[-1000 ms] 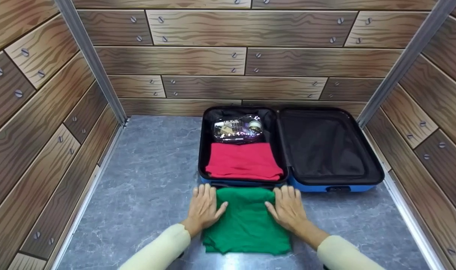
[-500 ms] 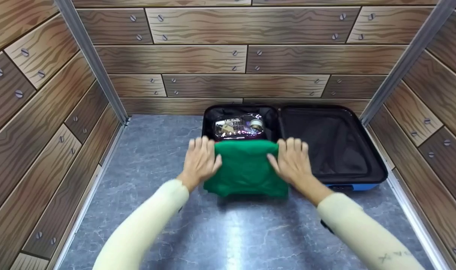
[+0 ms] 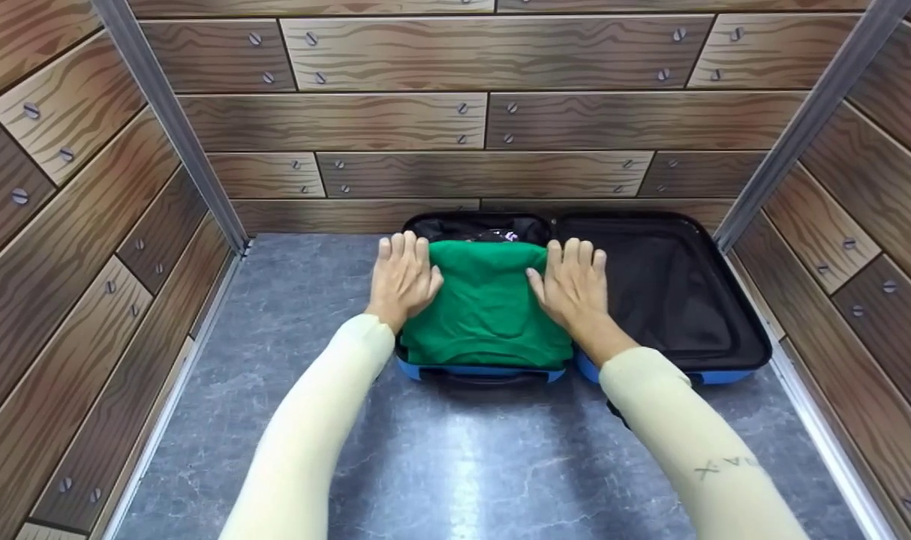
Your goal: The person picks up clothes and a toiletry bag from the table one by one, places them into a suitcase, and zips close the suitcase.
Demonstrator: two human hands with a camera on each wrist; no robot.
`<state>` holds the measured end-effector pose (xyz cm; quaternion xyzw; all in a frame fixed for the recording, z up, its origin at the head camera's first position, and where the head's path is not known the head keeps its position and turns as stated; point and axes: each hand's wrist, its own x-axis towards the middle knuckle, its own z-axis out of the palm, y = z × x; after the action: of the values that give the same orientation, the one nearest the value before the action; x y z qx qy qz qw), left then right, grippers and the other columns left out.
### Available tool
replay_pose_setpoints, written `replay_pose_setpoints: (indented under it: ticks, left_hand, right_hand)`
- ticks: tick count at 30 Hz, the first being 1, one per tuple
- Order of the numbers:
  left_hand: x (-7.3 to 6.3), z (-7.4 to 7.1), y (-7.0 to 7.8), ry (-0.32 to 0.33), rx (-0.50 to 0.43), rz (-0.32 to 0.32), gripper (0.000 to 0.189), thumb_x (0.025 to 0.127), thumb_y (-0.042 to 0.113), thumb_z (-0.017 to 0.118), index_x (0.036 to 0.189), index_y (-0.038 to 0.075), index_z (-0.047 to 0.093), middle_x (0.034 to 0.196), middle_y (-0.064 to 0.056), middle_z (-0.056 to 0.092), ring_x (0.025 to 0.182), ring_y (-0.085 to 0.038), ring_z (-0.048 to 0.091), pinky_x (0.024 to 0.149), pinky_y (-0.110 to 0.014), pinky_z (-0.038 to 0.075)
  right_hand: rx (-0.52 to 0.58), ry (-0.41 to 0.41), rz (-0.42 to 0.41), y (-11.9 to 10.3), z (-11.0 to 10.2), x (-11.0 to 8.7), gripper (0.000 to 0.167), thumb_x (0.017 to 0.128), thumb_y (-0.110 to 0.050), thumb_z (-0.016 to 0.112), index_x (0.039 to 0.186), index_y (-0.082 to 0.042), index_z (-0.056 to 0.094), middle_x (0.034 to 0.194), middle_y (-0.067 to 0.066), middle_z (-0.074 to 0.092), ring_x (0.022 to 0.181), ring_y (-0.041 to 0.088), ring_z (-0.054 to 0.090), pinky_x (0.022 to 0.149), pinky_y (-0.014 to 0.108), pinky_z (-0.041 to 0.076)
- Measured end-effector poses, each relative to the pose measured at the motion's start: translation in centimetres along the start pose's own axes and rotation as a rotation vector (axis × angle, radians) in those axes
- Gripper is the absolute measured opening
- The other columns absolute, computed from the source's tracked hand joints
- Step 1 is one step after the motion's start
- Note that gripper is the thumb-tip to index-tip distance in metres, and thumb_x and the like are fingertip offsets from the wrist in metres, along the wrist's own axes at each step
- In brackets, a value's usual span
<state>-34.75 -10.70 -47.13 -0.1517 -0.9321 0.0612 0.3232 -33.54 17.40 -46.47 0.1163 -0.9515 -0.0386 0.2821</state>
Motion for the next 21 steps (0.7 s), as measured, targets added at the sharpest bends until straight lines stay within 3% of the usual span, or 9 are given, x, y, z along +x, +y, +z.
replay_pose_setpoints:
  ticks: [12,21]
  left_hand:
    - [1.2,0.0,0.1,-0.072,0.029,-0.023,0.029,0.096,0.033,0.037,0.102,0.006,0.044,0.1,-0.014,0.046,0.093,-0.033,0.04,0.092,-0.048,0.028]
    - [1.1,0.6,0.7,-0.183,-0.001,-0.061,0.026,0.1,0.028,0.035,0.107,0.005,0.045,0.106,-0.015,0.045,0.099,-0.034,0.041,0.095,-0.049,0.03]
  right_hand:
    - [-0.031,-0.053,0.007,-0.2,0.2,1.1,0.054,0.1,-0.049,0.048,0.123,0.0,0.044,0.108,0.024,0.044,0.102,0.041,0.038,0.088,0.054,0.031]
    - [-0.001,-0.079,0.012,-0.5,1.0,0.9,0.053,0.101,-0.046,0.049,0.124,0.001,0.045,0.109,0.025,0.046,0.104,0.043,0.039,0.088,0.054,0.033]
